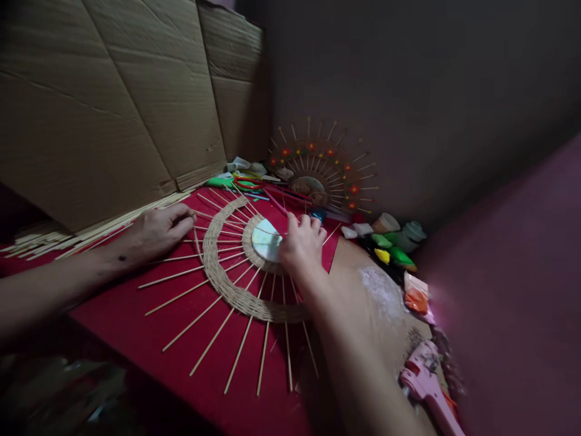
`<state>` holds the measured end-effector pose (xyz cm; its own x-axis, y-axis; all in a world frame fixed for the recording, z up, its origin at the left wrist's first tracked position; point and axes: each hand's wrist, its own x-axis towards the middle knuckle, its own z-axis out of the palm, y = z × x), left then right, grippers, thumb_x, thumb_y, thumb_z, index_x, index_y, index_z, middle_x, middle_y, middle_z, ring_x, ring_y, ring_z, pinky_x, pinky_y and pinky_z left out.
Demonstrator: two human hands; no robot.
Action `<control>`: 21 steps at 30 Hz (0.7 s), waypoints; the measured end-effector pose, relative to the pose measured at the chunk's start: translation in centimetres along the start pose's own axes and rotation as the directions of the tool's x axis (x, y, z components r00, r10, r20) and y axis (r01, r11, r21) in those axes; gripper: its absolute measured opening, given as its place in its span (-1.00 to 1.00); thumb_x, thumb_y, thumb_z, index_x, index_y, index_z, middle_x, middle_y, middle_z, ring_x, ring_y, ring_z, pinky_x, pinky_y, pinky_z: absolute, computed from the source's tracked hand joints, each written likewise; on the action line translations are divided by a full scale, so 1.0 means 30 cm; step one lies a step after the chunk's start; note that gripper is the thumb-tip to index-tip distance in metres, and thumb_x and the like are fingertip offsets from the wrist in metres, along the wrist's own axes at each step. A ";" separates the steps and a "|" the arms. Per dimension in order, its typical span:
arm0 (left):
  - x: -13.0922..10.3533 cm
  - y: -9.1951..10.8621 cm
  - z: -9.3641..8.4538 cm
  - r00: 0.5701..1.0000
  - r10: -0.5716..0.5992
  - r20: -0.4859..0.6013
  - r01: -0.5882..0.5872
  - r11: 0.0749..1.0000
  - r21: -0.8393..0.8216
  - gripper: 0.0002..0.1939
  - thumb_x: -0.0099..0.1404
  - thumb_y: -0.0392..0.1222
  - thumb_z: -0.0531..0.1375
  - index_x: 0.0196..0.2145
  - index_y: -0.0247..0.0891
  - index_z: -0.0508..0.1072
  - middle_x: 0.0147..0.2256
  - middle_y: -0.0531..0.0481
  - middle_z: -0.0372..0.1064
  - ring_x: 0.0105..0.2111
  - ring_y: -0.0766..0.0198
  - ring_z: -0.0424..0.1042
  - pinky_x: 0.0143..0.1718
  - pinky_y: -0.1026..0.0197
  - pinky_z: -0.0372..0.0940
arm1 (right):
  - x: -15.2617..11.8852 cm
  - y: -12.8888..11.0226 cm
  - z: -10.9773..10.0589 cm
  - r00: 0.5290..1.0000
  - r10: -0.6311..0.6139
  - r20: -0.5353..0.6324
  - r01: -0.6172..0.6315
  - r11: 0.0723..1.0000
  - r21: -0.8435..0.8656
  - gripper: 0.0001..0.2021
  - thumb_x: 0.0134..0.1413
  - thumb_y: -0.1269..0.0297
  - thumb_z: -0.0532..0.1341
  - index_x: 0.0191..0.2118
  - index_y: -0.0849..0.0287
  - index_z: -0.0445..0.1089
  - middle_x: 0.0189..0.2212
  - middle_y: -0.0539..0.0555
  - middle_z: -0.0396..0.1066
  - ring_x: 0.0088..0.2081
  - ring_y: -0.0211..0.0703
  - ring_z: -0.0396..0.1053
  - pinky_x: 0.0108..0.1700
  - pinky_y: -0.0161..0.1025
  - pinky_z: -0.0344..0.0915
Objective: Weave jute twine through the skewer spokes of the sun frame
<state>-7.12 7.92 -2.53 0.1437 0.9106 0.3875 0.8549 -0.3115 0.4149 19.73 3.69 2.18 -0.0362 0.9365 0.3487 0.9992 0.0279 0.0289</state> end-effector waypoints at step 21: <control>-0.016 0.029 -0.019 0.994 0.026 0.111 -0.037 0.994 0.102 -0.74 0.25 -0.12 -0.12 -0.46 -0.17 0.30 -0.50 -0.04 0.36 -0.50 0.16 0.33 -0.44 0.16 0.11 | 0.236 0.469 -0.048 0.982 0.183 -0.043 -0.187 0.932 -0.310 -0.69 0.25 0.36 0.01 -0.08 0.33 0.46 -0.06 0.40 0.37 0.03 0.15 0.19 -0.10 -0.07 0.07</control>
<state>-6.73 7.04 -1.88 0.2201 0.9267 0.3045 0.8954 -0.3158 0.3138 33.51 10.20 6.42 0.1469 0.9100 0.3877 0.9329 -0.2578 0.2516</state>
